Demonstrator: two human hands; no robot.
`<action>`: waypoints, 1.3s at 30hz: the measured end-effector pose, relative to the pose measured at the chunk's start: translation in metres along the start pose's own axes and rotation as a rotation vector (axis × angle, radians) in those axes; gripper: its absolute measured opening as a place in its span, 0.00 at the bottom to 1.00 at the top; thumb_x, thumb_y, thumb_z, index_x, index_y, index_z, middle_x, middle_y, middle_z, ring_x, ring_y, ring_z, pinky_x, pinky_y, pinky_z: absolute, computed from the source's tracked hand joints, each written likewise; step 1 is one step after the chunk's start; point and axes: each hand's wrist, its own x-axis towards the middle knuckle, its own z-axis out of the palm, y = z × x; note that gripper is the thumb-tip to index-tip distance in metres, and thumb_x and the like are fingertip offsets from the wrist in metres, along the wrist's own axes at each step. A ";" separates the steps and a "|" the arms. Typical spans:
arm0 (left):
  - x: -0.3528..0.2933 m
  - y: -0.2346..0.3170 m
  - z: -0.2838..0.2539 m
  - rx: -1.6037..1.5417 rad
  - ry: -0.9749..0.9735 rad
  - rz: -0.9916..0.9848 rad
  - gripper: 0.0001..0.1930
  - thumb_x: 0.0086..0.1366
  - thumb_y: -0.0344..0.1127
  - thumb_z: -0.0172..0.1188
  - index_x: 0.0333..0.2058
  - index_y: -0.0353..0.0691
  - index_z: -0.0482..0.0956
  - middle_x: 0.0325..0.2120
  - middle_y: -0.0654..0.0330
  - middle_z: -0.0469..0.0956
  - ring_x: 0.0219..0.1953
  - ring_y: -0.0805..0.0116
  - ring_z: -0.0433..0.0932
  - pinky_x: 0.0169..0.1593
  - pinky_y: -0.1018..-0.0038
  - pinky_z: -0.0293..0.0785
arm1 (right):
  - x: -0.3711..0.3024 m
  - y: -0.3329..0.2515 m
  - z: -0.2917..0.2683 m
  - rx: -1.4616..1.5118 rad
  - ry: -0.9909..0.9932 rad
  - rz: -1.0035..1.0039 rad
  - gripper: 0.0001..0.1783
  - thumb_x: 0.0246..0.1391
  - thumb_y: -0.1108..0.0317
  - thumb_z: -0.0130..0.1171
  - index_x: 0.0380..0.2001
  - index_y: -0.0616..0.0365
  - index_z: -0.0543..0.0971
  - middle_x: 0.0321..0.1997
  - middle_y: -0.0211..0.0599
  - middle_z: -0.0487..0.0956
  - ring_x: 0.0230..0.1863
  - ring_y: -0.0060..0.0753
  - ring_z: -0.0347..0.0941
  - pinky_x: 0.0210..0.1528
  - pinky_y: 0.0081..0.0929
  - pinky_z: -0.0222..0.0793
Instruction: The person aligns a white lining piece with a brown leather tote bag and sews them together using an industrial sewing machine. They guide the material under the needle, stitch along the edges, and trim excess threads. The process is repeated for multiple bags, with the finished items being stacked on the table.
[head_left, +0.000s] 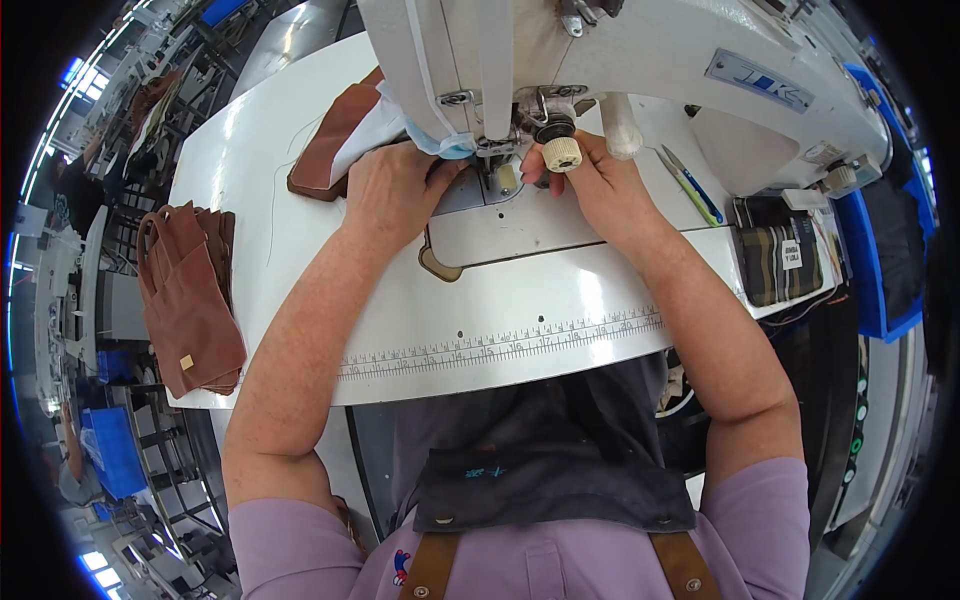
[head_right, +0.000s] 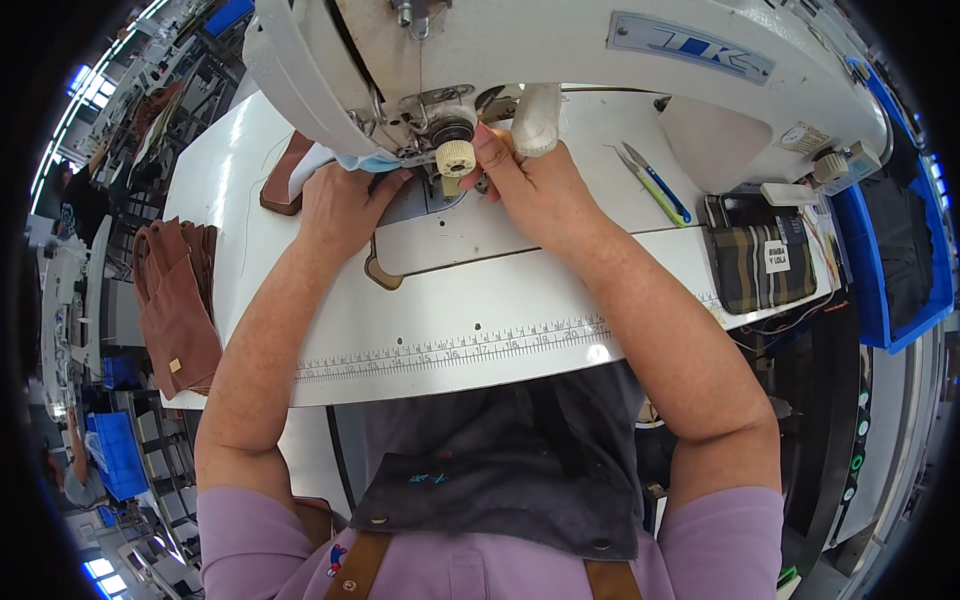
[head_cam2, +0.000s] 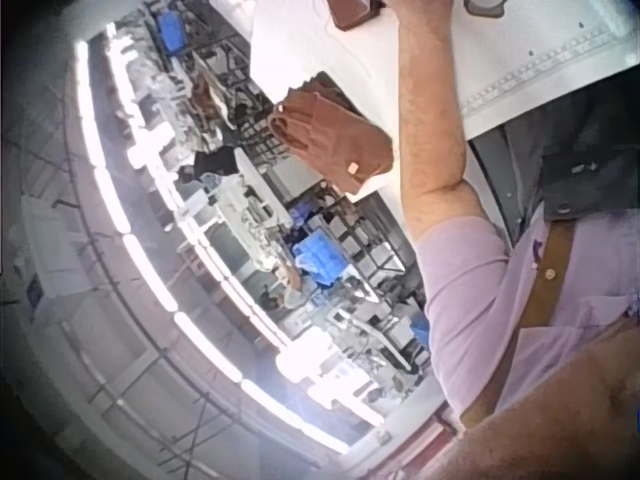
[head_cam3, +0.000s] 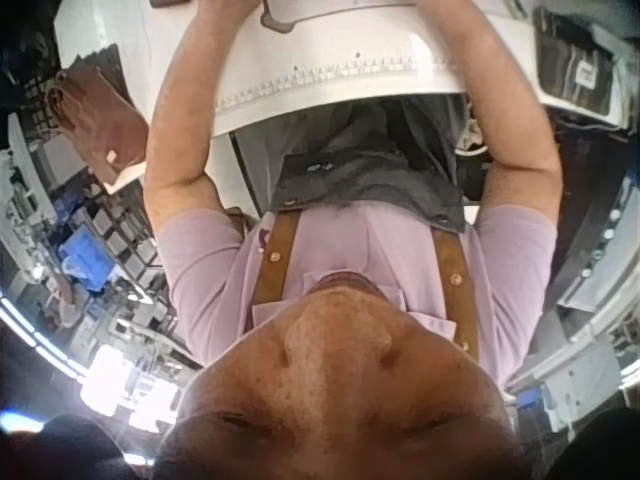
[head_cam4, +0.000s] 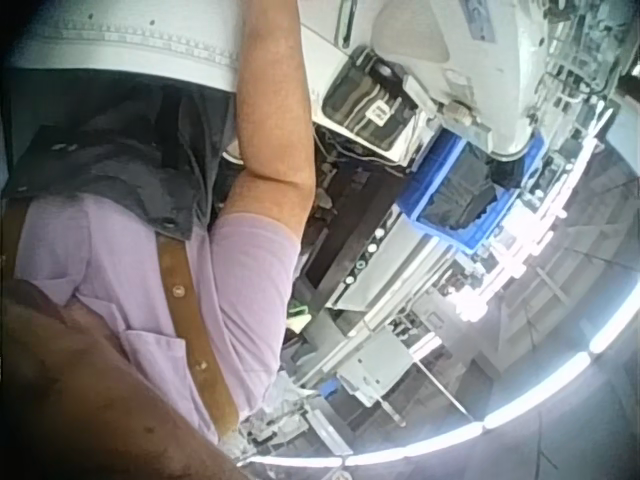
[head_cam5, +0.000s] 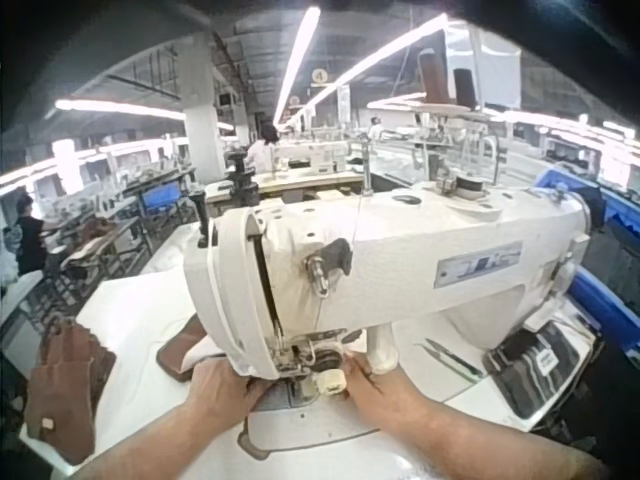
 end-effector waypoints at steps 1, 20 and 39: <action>0.002 -0.001 0.002 0.031 -0.024 -0.005 0.13 0.64 0.44 0.65 0.37 0.40 0.84 0.28 0.51 0.83 0.31 0.50 0.82 0.36 0.58 0.77 | -0.001 0.001 0.000 -0.001 0.005 0.002 0.15 0.70 0.63 0.47 0.40 0.61 0.81 0.38 0.33 0.83 0.40 0.21 0.76 0.40 0.21 0.70; -0.110 -0.010 -0.100 -0.255 -0.301 -0.381 0.22 0.67 0.46 0.63 0.23 0.33 0.73 0.16 0.48 0.69 0.18 0.54 0.66 0.26 0.63 0.63 | 0.002 0.006 -0.005 -0.027 -0.015 -0.011 0.21 0.74 0.56 0.45 0.38 0.61 0.81 0.35 0.31 0.82 0.33 0.20 0.69 0.39 0.21 0.68; -0.176 0.085 -0.096 -0.487 -0.372 0.046 0.26 0.57 0.55 0.70 0.16 0.43 0.68 0.15 0.60 0.69 0.19 0.56 0.70 0.26 0.64 0.63 | -0.072 -0.081 0.087 -0.650 -0.349 -0.474 0.32 0.46 0.39 0.69 0.40 0.59 0.80 0.33 0.42 0.78 0.39 0.48 0.76 0.47 0.40 0.68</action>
